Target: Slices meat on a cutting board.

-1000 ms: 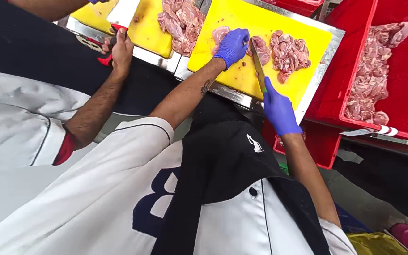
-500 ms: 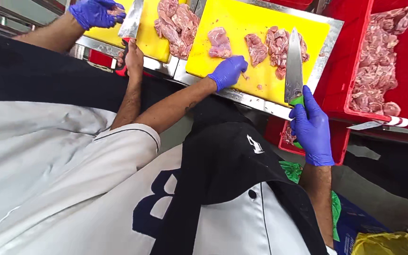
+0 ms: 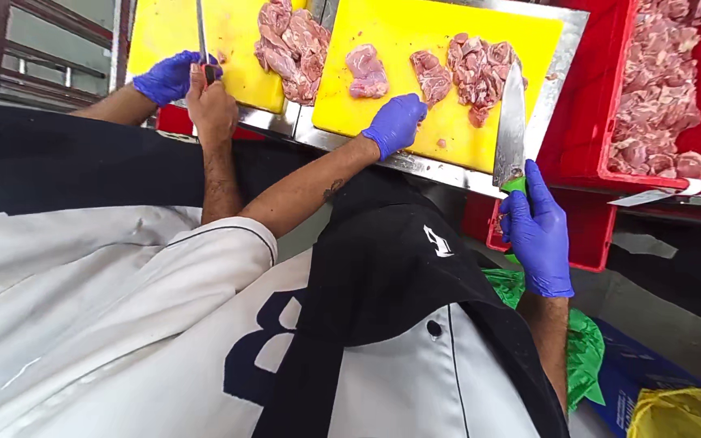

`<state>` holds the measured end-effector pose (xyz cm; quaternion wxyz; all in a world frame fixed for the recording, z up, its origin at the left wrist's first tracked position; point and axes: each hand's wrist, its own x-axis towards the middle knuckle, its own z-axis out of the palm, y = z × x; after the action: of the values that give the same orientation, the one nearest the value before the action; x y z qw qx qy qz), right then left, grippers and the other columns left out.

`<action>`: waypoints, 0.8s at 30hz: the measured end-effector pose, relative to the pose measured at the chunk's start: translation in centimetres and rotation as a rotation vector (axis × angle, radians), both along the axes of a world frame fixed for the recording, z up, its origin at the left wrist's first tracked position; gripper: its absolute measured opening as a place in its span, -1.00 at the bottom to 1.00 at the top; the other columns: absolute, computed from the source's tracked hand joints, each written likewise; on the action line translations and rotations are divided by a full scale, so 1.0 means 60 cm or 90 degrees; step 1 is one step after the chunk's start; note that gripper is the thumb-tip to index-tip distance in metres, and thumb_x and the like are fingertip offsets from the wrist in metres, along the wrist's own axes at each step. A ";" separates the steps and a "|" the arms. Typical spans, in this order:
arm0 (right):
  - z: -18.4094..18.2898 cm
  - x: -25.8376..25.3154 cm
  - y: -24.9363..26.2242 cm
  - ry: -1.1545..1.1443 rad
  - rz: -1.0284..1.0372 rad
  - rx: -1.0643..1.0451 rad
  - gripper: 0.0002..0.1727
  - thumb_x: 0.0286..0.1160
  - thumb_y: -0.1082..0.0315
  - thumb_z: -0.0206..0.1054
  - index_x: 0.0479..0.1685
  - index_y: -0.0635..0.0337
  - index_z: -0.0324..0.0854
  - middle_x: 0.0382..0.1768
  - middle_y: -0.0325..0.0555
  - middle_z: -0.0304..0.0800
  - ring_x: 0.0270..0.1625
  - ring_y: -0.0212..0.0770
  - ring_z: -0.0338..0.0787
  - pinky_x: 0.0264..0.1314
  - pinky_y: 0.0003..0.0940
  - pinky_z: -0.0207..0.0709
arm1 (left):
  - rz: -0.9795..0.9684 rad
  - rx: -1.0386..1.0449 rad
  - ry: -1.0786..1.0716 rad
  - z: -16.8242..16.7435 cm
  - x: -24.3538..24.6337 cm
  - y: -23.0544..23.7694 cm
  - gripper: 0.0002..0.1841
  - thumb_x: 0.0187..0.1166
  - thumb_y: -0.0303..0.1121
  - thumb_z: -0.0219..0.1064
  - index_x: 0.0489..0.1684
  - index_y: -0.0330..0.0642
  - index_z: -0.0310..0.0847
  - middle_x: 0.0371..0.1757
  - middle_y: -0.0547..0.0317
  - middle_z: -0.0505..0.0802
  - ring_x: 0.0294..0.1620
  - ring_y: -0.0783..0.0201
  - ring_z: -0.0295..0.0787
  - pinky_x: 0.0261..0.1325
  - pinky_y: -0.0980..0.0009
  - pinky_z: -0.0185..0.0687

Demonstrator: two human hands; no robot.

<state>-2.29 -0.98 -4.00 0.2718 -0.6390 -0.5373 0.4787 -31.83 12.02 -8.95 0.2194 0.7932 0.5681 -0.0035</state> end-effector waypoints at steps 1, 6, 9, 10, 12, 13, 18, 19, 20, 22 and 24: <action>-0.001 -0.001 -0.001 0.004 -0.007 -0.002 -0.41 0.85 0.21 0.01 0.86 -0.13 0.20 -0.35 -0.26 0.70 -0.65 -0.37 0.56 -0.70 -0.44 0.49 | -0.003 -0.008 0.007 0.003 0.001 0.005 -0.76 0.44 -0.49 0.30 0.00 -0.22 0.79 0.08 -0.12 0.82 0.24 -0.11 0.76 0.31 -0.06 0.67; 0.004 0.004 -0.007 0.027 -0.009 0.011 -0.40 0.85 0.22 0.02 0.87 -0.10 0.17 -0.34 -0.28 0.71 -0.64 -0.38 0.56 -0.70 -0.47 0.49 | 0.008 -0.097 -0.189 0.026 -0.023 0.045 -0.84 0.32 -0.42 0.46 -0.19 -0.17 0.87 -0.17 0.05 0.93 -0.09 0.12 0.87 0.11 0.05 0.74; 0.007 0.009 -0.011 0.035 -0.023 0.010 -0.40 0.85 0.23 0.03 0.87 -0.11 0.18 -0.35 -0.27 0.72 -0.65 -0.38 0.57 -0.69 -0.46 0.51 | -0.006 -0.255 -0.437 0.049 -0.010 0.044 -0.85 0.39 -0.49 0.50 -0.15 -0.26 0.83 -0.21 0.12 0.90 -0.25 0.34 0.81 -0.08 0.32 0.78; 0.006 0.011 -0.010 0.036 -0.024 0.010 -0.40 0.85 0.23 0.03 0.87 -0.13 0.18 -0.35 -0.26 0.72 -0.65 -0.37 0.57 -0.69 -0.45 0.51 | -0.037 -0.269 -0.466 0.050 0.001 0.043 -0.87 0.41 -0.49 0.50 -0.15 -0.27 0.83 -0.22 0.13 0.89 -0.25 0.36 0.81 -0.08 0.35 0.78; 0.002 0.013 -0.008 0.029 -0.019 0.011 -0.40 0.85 0.22 0.03 0.87 -0.13 0.16 -0.33 -0.27 0.73 -0.64 -0.37 0.58 -0.67 -0.45 0.53 | -0.116 -0.184 -0.381 0.030 0.023 0.042 -0.82 0.44 -0.40 0.48 -0.09 -0.23 0.86 -0.14 0.11 0.93 -0.10 0.30 0.86 0.10 0.29 0.77; 0.001 0.014 -0.008 0.021 -0.018 0.011 -0.40 0.85 0.23 0.03 0.87 -0.13 0.16 -0.33 -0.27 0.73 -0.65 -0.38 0.58 -0.68 -0.45 0.53 | -0.149 -0.124 -0.297 0.013 0.033 0.038 -0.79 0.46 -0.33 0.48 -0.04 -0.19 0.87 -0.06 0.08 0.93 0.02 0.22 0.87 0.23 0.20 0.75; -0.005 0.017 -0.019 0.019 -0.035 -0.002 -0.39 0.84 0.21 0.05 0.87 -0.20 0.16 -0.32 -0.25 0.73 -0.64 -0.35 0.59 -0.65 -0.41 0.56 | -0.261 -0.005 -0.076 -0.013 0.075 0.000 -0.85 0.49 -0.42 0.36 -0.13 -0.21 0.83 0.01 -0.08 0.82 0.19 -0.06 0.76 0.35 0.02 0.64; -0.008 0.019 -0.022 0.019 -0.037 -0.002 -0.39 0.84 0.20 0.05 0.87 -0.21 0.16 -0.31 -0.24 0.73 -0.64 -0.34 0.59 -0.65 -0.40 0.57 | -0.274 -0.005 -0.059 -0.010 0.078 0.002 -0.86 0.48 -0.45 0.35 -0.16 -0.21 0.83 -0.01 -0.07 0.82 0.16 -0.06 0.77 0.32 0.02 0.66; -0.012 0.020 -0.025 0.020 -0.041 -0.003 -0.39 0.84 0.19 0.05 0.87 -0.22 0.16 -0.32 -0.23 0.73 -0.64 -0.34 0.60 -0.65 -0.39 0.58 | -0.280 -0.014 -0.043 -0.006 0.080 0.009 -0.86 0.46 -0.47 0.35 -0.17 -0.21 0.82 -0.02 -0.07 0.82 0.15 -0.06 0.77 0.31 0.00 0.66; -0.015 0.023 -0.036 0.018 -0.055 -0.009 -0.38 0.83 0.19 0.04 0.88 -0.21 0.15 -0.33 -0.24 0.73 -0.64 -0.35 0.60 -0.65 -0.39 0.58 | -0.270 -0.036 -0.036 0.001 0.076 0.034 -0.86 0.39 -0.47 0.37 -0.20 -0.21 0.82 -0.07 -0.06 0.85 0.12 -0.08 0.79 0.28 -0.05 0.65; -0.017 0.027 -0.056 0.021 -0.079 -0.017 -0.38 0.84 0.21 0.03 0.88 -0.18 0.14 -0.34 -0.24 0.73 -0.65 -0.36 0.59 -0.67 -0.41 0.56 | -0.236 -0.088 -0.089 0.015 0.074 0.062 -0.86 0.32 -0.45 0.41 -0.25 -0.19 0.85 -0.16 0.00 0.91 0.02 0.01 0.84 0.19 -0.03 0.67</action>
<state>-0.67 -4.32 -5.02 0.3017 -0.6667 -0.4855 0.4784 -27.38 15.76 -8.03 0.3078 0.8656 0.3940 -0.0274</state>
